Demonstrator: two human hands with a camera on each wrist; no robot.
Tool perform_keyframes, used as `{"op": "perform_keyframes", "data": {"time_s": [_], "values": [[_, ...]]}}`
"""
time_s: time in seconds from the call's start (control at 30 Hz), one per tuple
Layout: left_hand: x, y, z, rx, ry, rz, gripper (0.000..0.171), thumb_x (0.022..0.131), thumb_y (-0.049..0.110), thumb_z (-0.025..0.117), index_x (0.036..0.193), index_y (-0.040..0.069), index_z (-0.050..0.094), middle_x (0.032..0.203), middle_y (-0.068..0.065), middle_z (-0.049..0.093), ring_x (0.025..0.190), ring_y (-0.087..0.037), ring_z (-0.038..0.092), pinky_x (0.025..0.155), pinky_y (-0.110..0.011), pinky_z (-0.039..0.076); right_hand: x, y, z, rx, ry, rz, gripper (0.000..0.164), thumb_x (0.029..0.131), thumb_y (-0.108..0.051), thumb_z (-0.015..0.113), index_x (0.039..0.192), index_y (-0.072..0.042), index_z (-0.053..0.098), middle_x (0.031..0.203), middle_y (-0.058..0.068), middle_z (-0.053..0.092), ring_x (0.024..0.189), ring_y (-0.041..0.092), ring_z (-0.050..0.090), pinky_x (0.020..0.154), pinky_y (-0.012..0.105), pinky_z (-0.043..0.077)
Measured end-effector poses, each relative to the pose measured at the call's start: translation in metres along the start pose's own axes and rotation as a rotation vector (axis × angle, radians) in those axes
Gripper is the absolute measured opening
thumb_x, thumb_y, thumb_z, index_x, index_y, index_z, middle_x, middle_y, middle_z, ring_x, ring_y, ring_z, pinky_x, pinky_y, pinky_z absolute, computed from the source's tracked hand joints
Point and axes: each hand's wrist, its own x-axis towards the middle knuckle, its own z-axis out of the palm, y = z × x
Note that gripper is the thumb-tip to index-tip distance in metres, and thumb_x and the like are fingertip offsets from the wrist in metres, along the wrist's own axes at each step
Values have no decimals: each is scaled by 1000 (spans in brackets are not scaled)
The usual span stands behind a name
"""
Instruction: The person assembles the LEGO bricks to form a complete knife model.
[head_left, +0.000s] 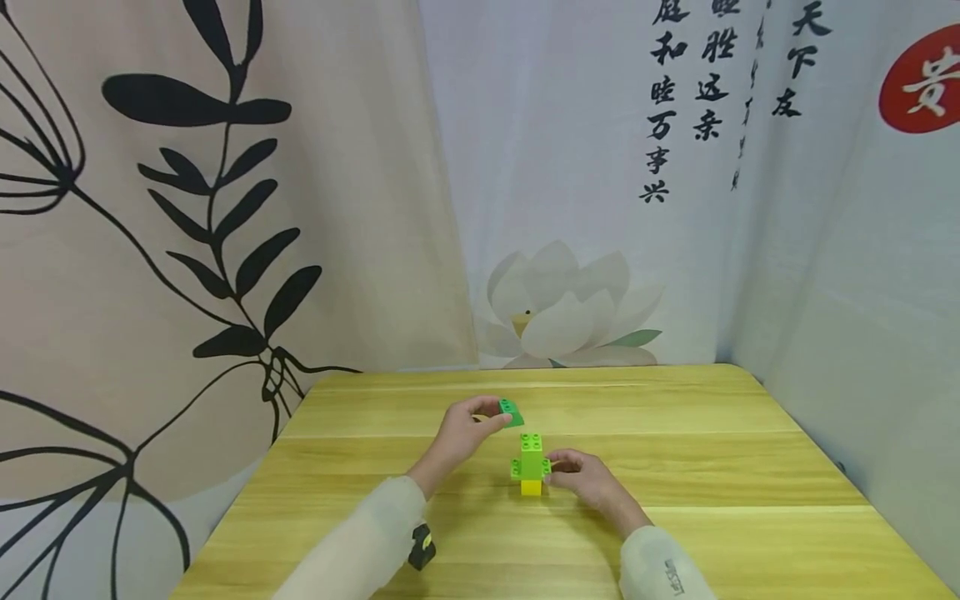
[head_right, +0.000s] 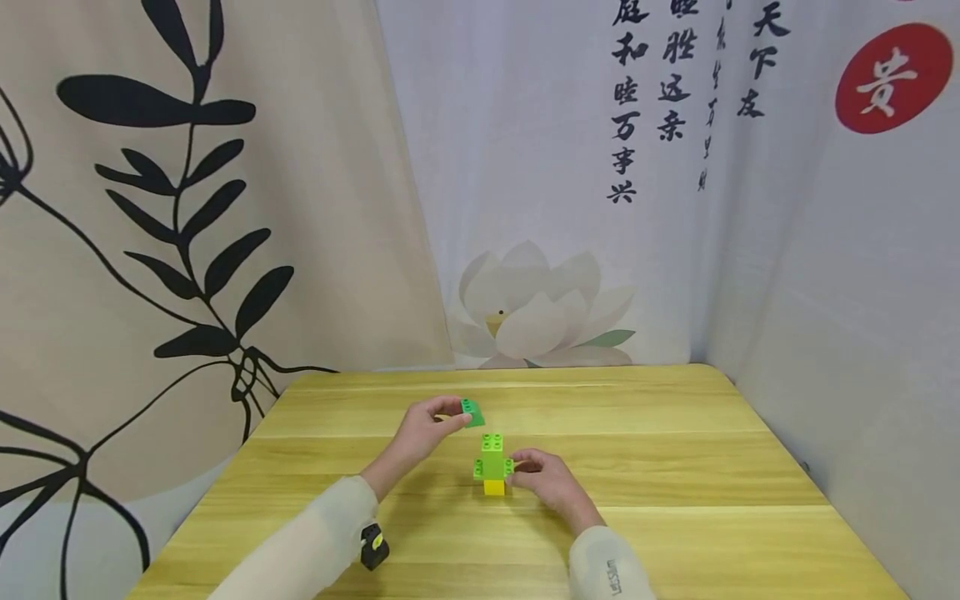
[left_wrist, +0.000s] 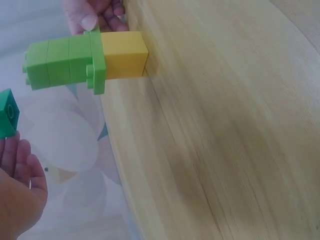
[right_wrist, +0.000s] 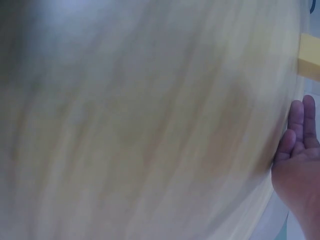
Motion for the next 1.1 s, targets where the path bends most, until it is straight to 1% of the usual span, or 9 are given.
{"op": "perform_keyframes", "data": {"time_s": [0.17,0.33,0.47,0.6,0.87,0.97,1.1], "values": [[0,2,5,-1,-46,17,35,91,37,73,117,13,69,103,4,67,96,-17,59,84,-36,49,1,0,0,3,-4,11,40,87,-22,77,123,-8,66,116,6,67,109,27,60,98,55,43],[-1,4,11,30,-86,30,32,92,36,72,116,15,70,103,6,66,99,-16,57,84,-35,48,1,0,-1,0,-7,12,40,87,-22,77,123,-8,66,116,6,67,109,27,60,98,56,43],[-3,5,15,48,-105,47,28,92,33,72,114,15,70,104,6,66,101,-19,57,83,-33,48,1,-1,-1,-6,-13,1,40,87,-23,77,123,-8,66,116,6,67,110,28,60,98,56,43],[-5,4,16,49,-121,43,24,93,32,72,112,17,70,103,7,66,101,-21,57,82,-32,48,1,-1,-1,-12,-25,-7,39,88,-25,76,123,-9,66,116,6,67,111,28,59,98,57,42],[-9,-1,16,41,-155,66,20,93,30,71,110,19,71,102,7,66,99,-16,57,82,-32,48,2,-2,0,-19,-22,-16,37,88,-24,76,121,-9,66,115,6,67,110,27,59,97,55,44],[-9,-2,17,33,-169,73,20,94,30,71,110,19,71,102,7,66,99,-16,57,81,-32,48,2,-1,-1,-18,-23,-23,37,88,-23,76,120,-8,67,115,6,68,110,27,60,96,54,45],[-9,-3,18,32,-170,69,20,93,31,71,109,19,71,102,7,65,98,-17,57,82,-32,48,3,0,-1,-17,-26,-23,36,88,-24,76,120,-9,67,115,6,68,110,28,60,97,55,43]]}}
